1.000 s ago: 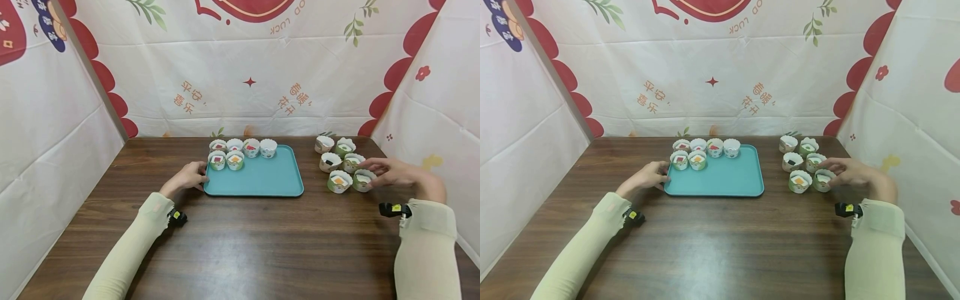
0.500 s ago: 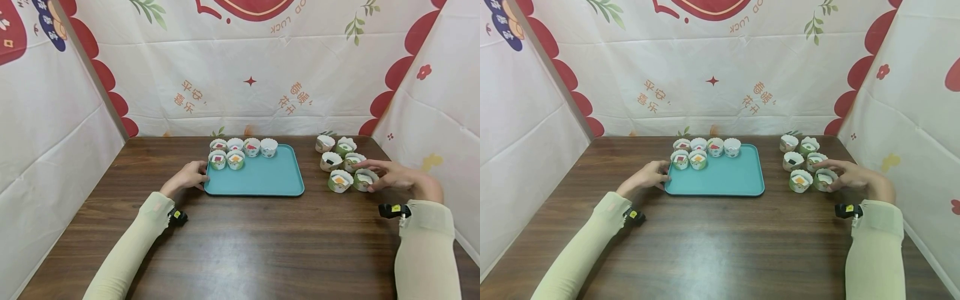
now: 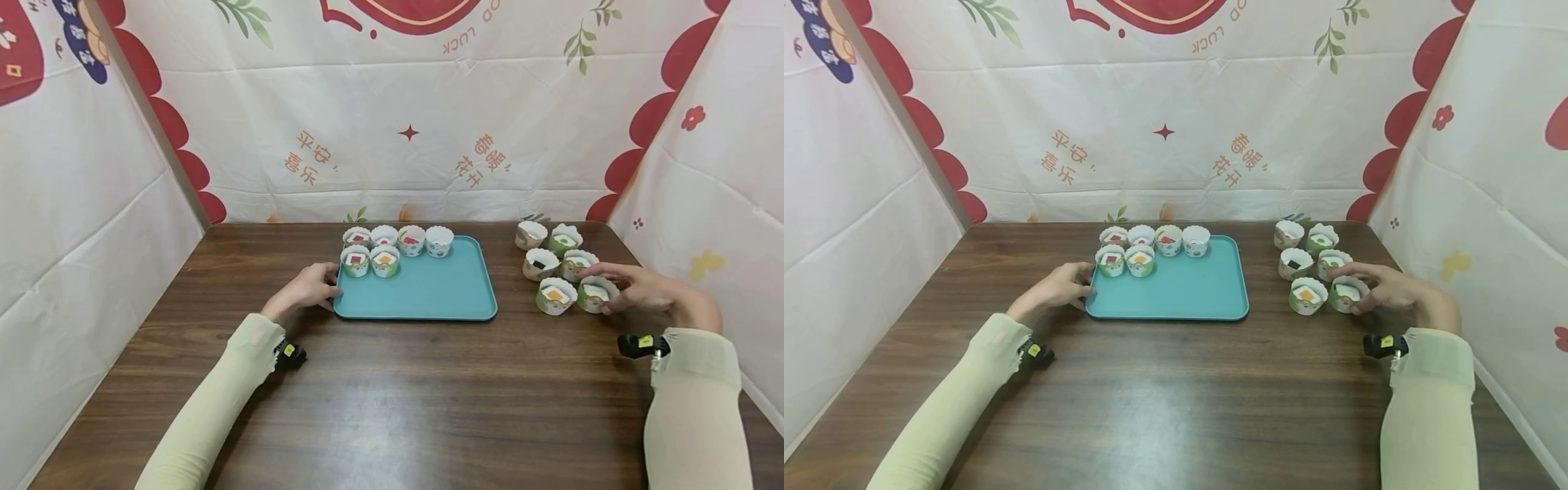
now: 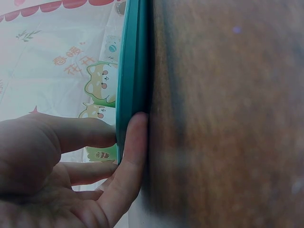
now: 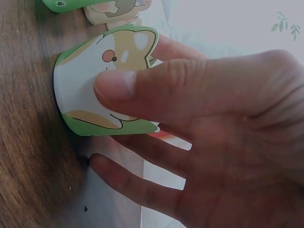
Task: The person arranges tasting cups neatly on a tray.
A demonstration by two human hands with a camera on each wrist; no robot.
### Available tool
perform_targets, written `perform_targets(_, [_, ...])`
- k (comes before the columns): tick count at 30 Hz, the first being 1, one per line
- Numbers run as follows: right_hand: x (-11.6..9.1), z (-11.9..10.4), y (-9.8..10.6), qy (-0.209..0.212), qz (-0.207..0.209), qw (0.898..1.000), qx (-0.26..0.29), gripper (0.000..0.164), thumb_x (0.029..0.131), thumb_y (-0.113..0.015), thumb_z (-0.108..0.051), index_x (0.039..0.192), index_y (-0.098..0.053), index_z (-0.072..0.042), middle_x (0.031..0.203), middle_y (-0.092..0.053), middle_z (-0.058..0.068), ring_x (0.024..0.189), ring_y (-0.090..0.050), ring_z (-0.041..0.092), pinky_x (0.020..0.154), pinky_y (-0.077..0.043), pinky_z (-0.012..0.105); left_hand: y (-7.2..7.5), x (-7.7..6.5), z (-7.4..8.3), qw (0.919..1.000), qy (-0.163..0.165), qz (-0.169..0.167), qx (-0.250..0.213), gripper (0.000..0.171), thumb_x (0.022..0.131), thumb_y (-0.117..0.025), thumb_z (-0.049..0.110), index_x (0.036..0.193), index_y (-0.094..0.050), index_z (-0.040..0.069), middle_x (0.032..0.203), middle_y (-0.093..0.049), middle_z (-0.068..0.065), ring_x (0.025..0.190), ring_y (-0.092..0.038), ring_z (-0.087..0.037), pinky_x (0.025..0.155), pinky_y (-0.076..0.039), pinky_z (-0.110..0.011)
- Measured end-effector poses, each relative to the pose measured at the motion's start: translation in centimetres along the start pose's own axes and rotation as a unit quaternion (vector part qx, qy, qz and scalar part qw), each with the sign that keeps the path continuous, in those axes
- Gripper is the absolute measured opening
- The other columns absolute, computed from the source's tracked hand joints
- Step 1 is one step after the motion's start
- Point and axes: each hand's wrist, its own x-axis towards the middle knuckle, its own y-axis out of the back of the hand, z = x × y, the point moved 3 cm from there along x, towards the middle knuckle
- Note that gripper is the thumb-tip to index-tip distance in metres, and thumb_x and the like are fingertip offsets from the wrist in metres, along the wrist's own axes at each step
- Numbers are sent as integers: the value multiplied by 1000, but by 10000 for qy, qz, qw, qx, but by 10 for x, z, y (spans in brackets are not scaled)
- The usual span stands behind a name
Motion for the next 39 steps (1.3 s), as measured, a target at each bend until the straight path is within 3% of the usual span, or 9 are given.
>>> perform_targets(8, [0,0,0,361,194,9991,-127,55,81,-81,2,132,-65,-10,125,-54,-33,110,-51,-13,83,-45,13,0,-1,1,10000,1,-14,51,63,101,-60,5,157,-33,-7,135,-54,-30,95,-71,-30,73,-67,-35])
perform_targets(16, [-3,-3,3,35,246,9982,-542,54,83,-83,-8,133,-65,-13,126,-50,-33,110,-47,-15,85,-49,24,0,0,1,10000,48,-10,29,63,100,-61,4,157,-34,-6,135,-54,-29,92,-70,-28,73,-67,-35])
perform_targets(20, [-8,-9,7,39,297,9978,-596,51,84,-81,-7,132,-65,-12,125,-54,-26,109,-49,-11,83,-47,22,0,-1,2,10000,27,2,39,63,100,-61,4,156,-34,-6,134,-55,-30,94,-70,-29,73,-67,-35])
perform_targets(27, [-12,-27,18,102,538,9933,-1022,50,85,-82,-11,131,-64,-15,120,-59,-20,104,-51,-11,79,-49,28,0,-2,2,10000,-17,1,29,63,100,-60,4,156,-34,-7,133,-55,-30,98,-69,-30,73,-67,-35])
perform_targets(31, [-13,-37,21,136,674,9926,-1000,48,87,-81,-12,131,-62,-17,117,-60,-13,99,-53,-5,77,-48,27,0,-1,2,10000,-39,13,38,63,100,-60,3,156,-34,-8,132,-55,-30,98,-69,-29,73,-67,-35])
perform_targets(35, [-13,-46,23,332,804,9924,-875,48,89,-77,-9,133,-60,-15,114,-58,-16,96,-54,-1,74,-45,23,0,-1,2,10000,3,27,47,63,100,-61,4,156,-34,-7,133,-55,-29,98,-70,-30,73,-67,-35])
perform_targets(39, [-10,-54,24,153,827,9926,-875,49,92,-76,-14,137,-57,-17,117,-55,-18,100,-50,-2,76,-44,23,0,-1,3,10000,8,25,49,63,100,-61,4,156,-34,-7,133,-55,-29,97,-70,-30,73,-67,-35])
